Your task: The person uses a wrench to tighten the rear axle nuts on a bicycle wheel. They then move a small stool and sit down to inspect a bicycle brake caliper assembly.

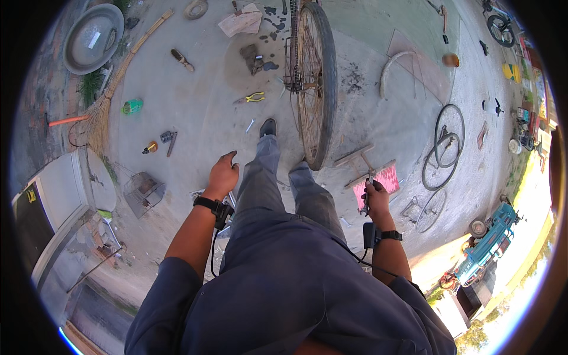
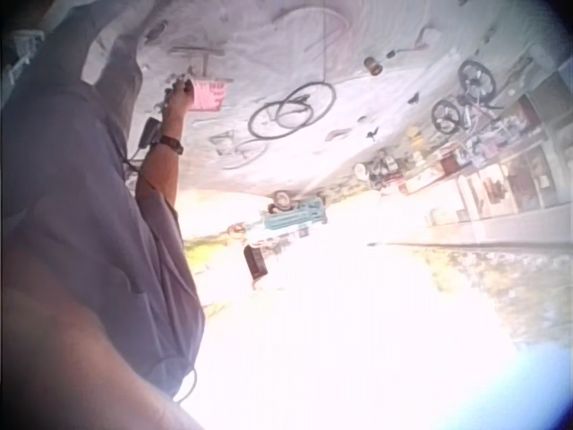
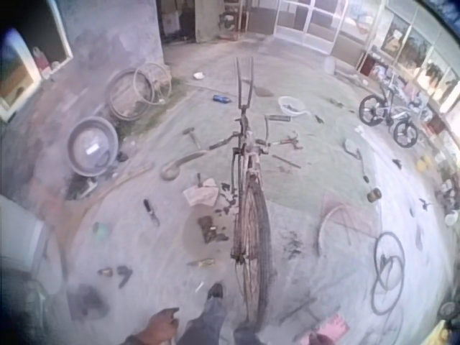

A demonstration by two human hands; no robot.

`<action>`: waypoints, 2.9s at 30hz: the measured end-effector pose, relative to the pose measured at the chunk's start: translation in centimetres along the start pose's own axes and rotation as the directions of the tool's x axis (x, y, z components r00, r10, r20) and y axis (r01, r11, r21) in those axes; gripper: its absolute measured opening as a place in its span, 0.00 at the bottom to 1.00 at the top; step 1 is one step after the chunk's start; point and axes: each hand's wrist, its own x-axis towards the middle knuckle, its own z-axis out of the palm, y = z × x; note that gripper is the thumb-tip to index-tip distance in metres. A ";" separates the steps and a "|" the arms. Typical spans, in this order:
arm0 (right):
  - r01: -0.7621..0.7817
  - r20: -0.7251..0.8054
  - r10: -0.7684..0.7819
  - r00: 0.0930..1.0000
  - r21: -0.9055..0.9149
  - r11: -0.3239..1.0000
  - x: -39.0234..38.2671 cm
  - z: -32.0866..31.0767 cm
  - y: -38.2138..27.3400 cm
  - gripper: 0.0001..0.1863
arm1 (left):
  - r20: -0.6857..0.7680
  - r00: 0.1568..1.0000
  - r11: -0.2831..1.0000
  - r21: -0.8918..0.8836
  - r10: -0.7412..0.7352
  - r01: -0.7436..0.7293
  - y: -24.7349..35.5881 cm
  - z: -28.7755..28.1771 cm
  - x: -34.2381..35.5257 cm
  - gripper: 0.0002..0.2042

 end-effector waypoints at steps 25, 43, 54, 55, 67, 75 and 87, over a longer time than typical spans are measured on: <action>0.017 0.056 -0.011 0.998 -0.110 0.994 0.6 2.2 -2.5 0.16 | -0.044 0.998 0.996 -0.084 -0.035 0.031 -1.3 -0.2 -0.1 0.21; -0.022 0.064 0.028 0.998 -0.092 0.996 0.9 2.3 -3.0 0.27 | -0.046 0.998 0.995 -0.097 -0.035 0.031 -1.7 -0.1 -0.2 0.21; -0.006 0.081 0.017 0.997 -0.128 0.992 0.5 2.9 -4.2 0.11 | -0.125 0.992 0.996 -0.093 -0.017 0.005 -2.9 1.2 -0.3 0.22; -0.009 0.083 0.020 0.996 -0.129 0.992 0.5 3.0 -4.3 0.11 | -0.102 0.994 0.994 -0.107 -0.034 0.023 -3.1 1.2 -0.3 0.21; 0.012 0.097 0.005 0.995 -0.168 0.986 0.3 3.7 -5.1 0.11 | -0.095 0.994 0.991 -0.124 -0.053 0.041 -3.8 1.2 -0.4 0.21; 0.004 0.081 0.008 0.997 -0.151 0.988 0.8 3.6 -4.1 0.11 | -0.053 0.996 0.986 -0.156 -0.073 0.064 -3.4 0.7 -0.2 0.22; 0.028 0.091 -0.016 0.996 -0.131 0.991 0.7 3.5 -3.6 0.14 | -0.032 0.996 0.989 -0.131 -0.079 0.074 -2.8 0.3 -0.1 0.21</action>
